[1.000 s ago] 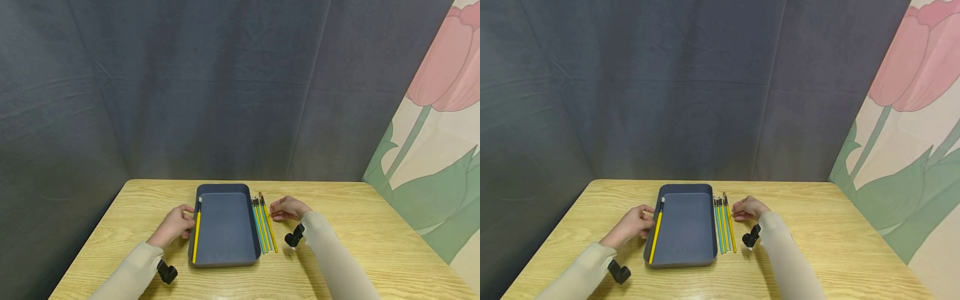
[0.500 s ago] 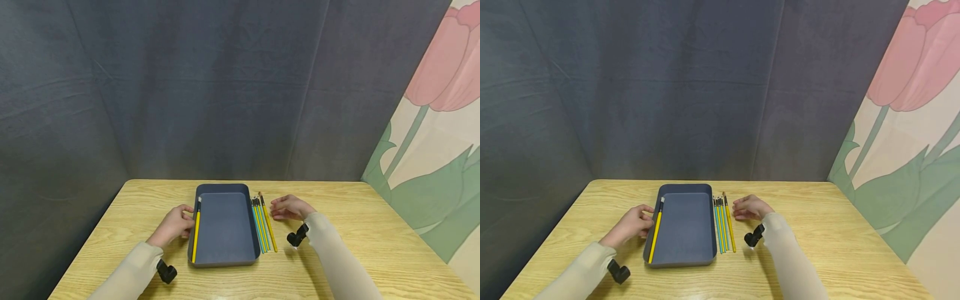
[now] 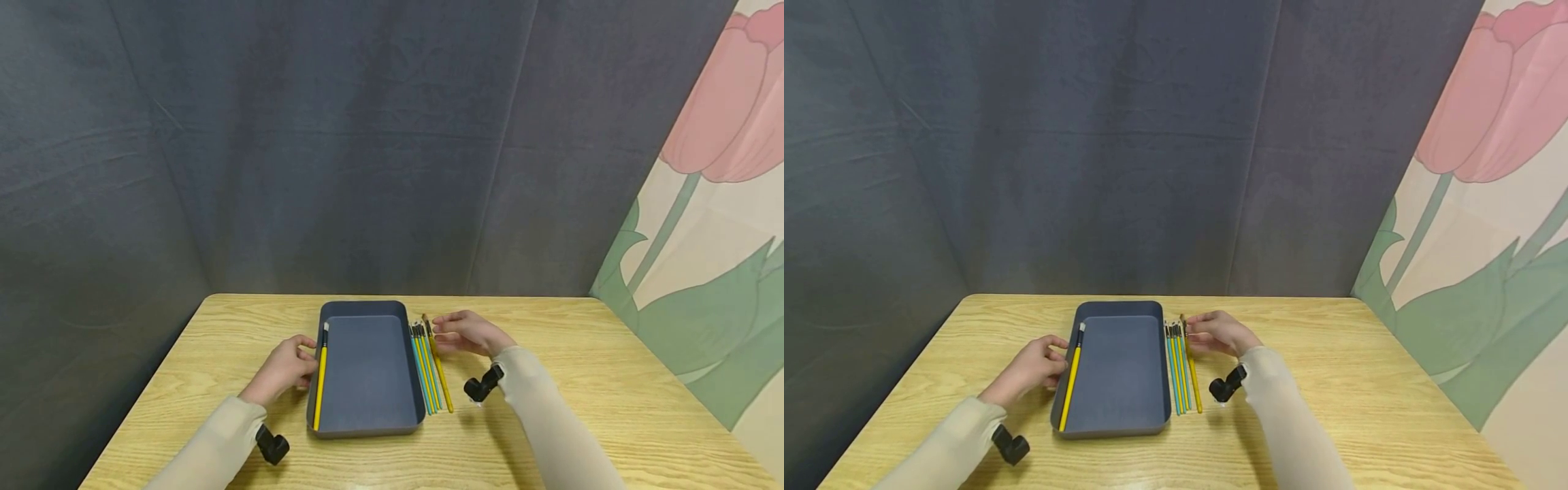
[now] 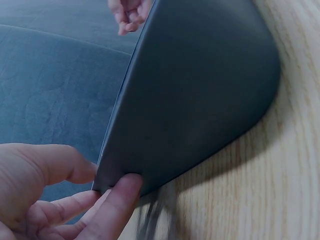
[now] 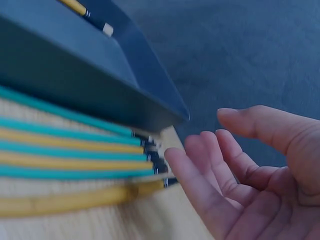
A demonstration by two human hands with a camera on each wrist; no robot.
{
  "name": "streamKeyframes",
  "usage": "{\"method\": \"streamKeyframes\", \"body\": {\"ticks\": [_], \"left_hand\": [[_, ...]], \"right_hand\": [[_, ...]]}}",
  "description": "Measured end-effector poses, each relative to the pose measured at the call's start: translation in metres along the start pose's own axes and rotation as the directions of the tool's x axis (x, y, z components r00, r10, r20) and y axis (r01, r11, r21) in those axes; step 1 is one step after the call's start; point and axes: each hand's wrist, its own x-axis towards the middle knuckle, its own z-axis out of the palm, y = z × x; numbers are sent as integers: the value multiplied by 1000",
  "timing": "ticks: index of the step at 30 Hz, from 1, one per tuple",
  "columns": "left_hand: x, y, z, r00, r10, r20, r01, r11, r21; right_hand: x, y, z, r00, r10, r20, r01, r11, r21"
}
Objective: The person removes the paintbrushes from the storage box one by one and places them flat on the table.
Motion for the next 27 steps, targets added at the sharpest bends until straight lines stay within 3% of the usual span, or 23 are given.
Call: {"method": "streamKeyframes", "body": {"ticks": [19,27], "left_hand": [[0,-2,0,1000,3,1,-3,1000,-9],[1,-2,0,1000,10,0,-10,1000,-4]], "right_hand": [[2,-36,62,993,-82,80,76,994,72],[7,-45,94,994,-69,84,60,993,99]]}}
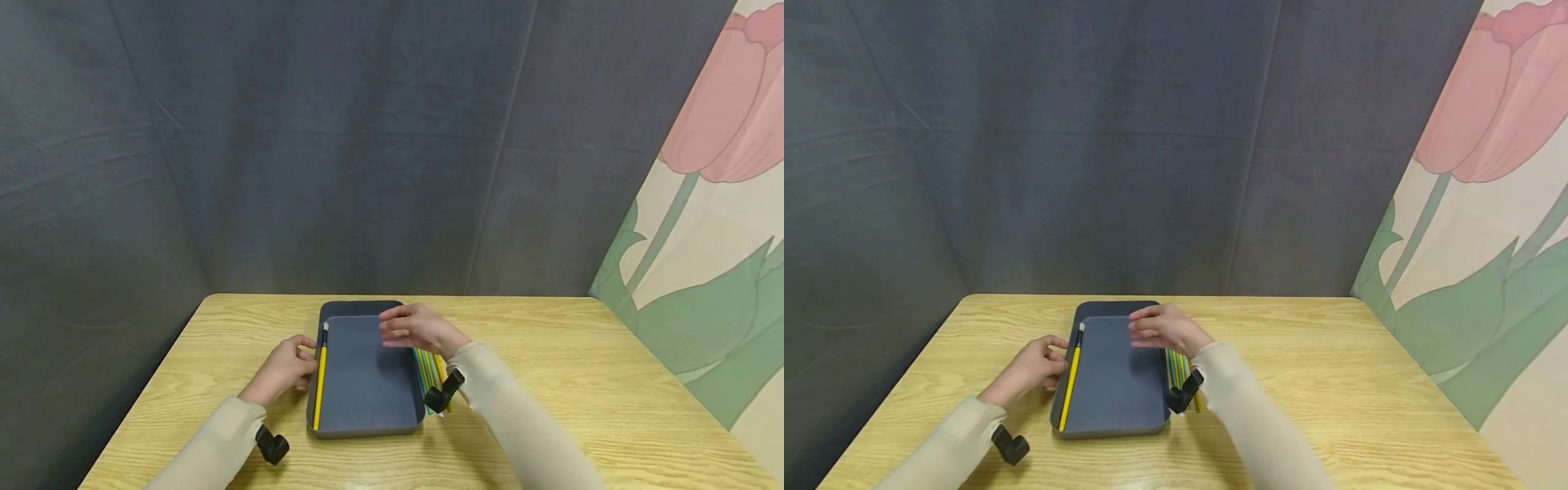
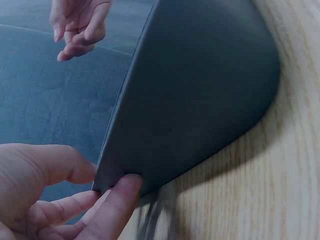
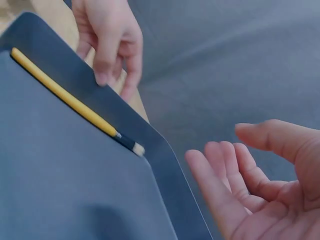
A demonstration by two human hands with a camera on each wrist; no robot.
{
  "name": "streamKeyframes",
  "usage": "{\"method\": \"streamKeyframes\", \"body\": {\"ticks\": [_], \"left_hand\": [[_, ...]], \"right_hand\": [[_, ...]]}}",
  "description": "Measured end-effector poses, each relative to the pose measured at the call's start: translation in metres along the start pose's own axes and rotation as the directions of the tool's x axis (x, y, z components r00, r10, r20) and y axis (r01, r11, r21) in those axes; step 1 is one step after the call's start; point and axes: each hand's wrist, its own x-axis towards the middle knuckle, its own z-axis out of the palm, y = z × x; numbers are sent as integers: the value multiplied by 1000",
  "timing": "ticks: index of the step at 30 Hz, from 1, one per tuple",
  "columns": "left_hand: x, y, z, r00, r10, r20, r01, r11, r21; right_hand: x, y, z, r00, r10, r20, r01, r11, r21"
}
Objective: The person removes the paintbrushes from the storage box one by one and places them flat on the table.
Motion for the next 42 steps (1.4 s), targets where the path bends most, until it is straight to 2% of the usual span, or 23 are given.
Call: {"method": "streamKeyframes", "body": {"ticks": [11,18,24,42], "left_hand": [[1,3,1,1000,-8,-2,8,1000,11],[2,3,1,1000,-10,-2,10,1000,10],[1,3,0,1000,-15,-1,15,1000,16],[0,4,-2,1000,6,16,-6,1000,22]], "right_hand": [[19,-1,38,999,41,-5,-41,998,-42],[33,7,56,996,84,-11,-84,995,-60],[40,14,67,994,113,-14,-114,991,-67],[60,30,90,974,196,-116,-209,972,-108]]}}
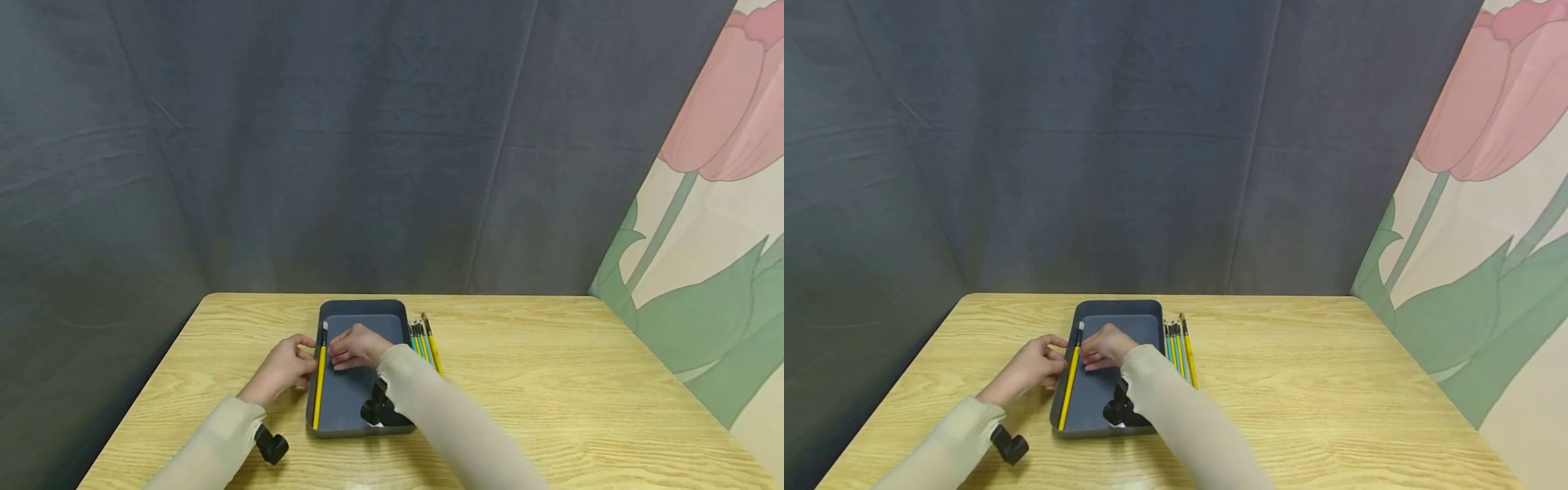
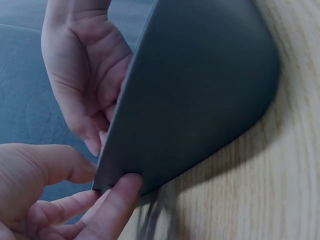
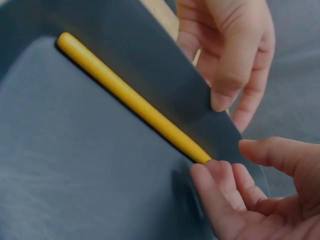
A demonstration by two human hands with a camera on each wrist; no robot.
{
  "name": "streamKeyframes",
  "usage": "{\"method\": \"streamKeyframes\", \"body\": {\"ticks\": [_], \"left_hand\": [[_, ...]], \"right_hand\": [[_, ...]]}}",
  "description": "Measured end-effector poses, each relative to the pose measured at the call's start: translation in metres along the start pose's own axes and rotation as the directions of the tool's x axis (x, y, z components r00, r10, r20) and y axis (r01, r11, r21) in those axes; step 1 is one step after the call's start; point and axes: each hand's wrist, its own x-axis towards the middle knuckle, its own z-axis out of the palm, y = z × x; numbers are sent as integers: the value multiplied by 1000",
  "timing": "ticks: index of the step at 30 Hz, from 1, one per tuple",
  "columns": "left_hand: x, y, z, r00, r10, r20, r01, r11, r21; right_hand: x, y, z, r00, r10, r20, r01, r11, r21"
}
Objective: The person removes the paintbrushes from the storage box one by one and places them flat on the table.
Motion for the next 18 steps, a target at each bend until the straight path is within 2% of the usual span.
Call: {"method": "streamKeyframes", "body": {"ticks": [9,18], "left_hand": [[-1,2,0,1000,0,1,0,1000,9],[-3,3,0,1000,-3,6,3,1000,7]], "right_hand": [[3,0,7,998,53,-40,-55,998,-42],[6,1,12,996,61,-66,-62,998,-18]]}}
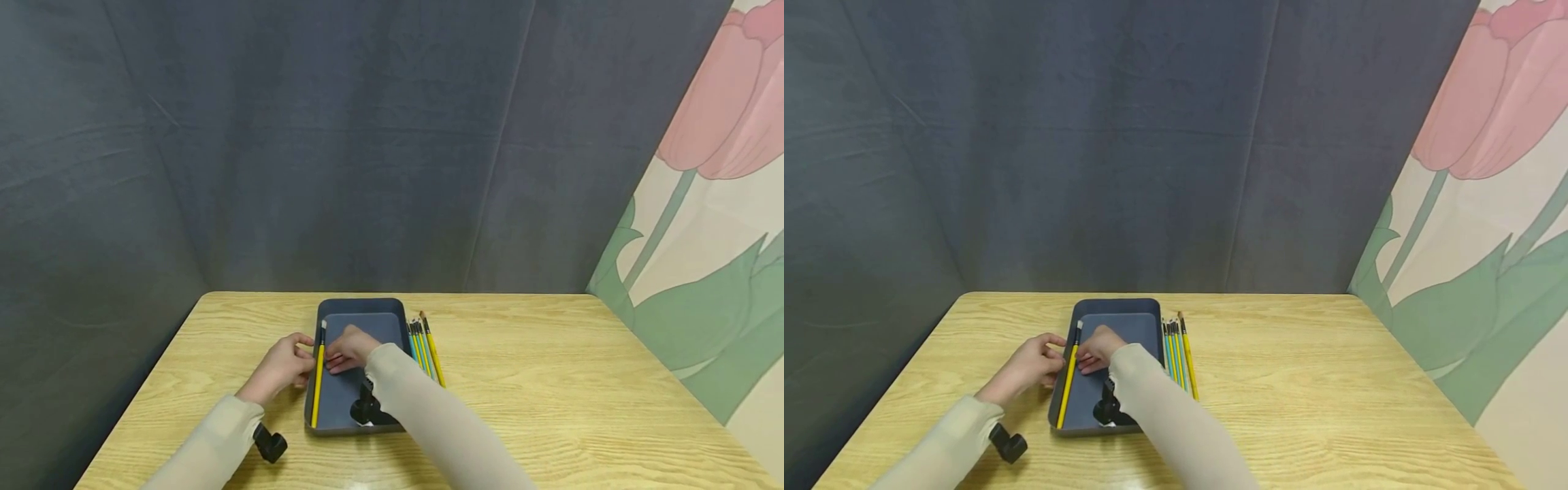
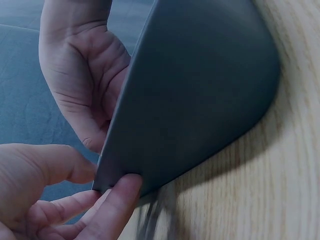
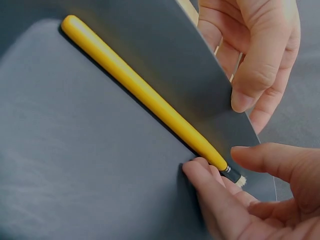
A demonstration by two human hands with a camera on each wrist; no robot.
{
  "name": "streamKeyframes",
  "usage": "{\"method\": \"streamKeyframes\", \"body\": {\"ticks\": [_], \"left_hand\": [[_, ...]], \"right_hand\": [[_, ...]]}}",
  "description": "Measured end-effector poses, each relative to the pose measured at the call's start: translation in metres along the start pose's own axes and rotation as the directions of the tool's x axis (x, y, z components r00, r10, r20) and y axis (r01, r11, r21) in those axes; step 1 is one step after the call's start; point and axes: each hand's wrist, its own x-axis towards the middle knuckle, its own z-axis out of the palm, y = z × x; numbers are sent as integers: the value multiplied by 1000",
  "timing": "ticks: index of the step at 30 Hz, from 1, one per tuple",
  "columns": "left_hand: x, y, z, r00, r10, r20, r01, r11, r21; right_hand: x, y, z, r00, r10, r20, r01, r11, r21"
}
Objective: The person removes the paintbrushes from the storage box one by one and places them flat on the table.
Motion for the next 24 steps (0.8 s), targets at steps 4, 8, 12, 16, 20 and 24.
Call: {"method": "streamKeyframes", "body": {"ticks": [4,8,12,16,20,24], "left_hand": [[0,0,0,1000,0,2,0,1000,3],[0,0,0,1000,4,6,-4,1000,14],[0,0,-1,1000,9,9,-9,1000,15],[0,0,-1,1000,2,8,-2,1000,11],[1,0,-1,1000,-3,8,3,1000,10],[1,0,-1,1000,2,9,-2,1000,7]], "right_hand": [[1,-1,1,1000,7,-5,-7,1000,-5],[1,-2,3,1000,10,-9,-10,1000,-10],[2,-2,5,1000,13,-15,-13,1000,2],[0,-3,6,1000,22,-18,-22,1000,4],[-1,-3,6,1000,24,-16,-24,1000,10],[-1,-3,8,999,23,-25,-23,1000,6]]}}
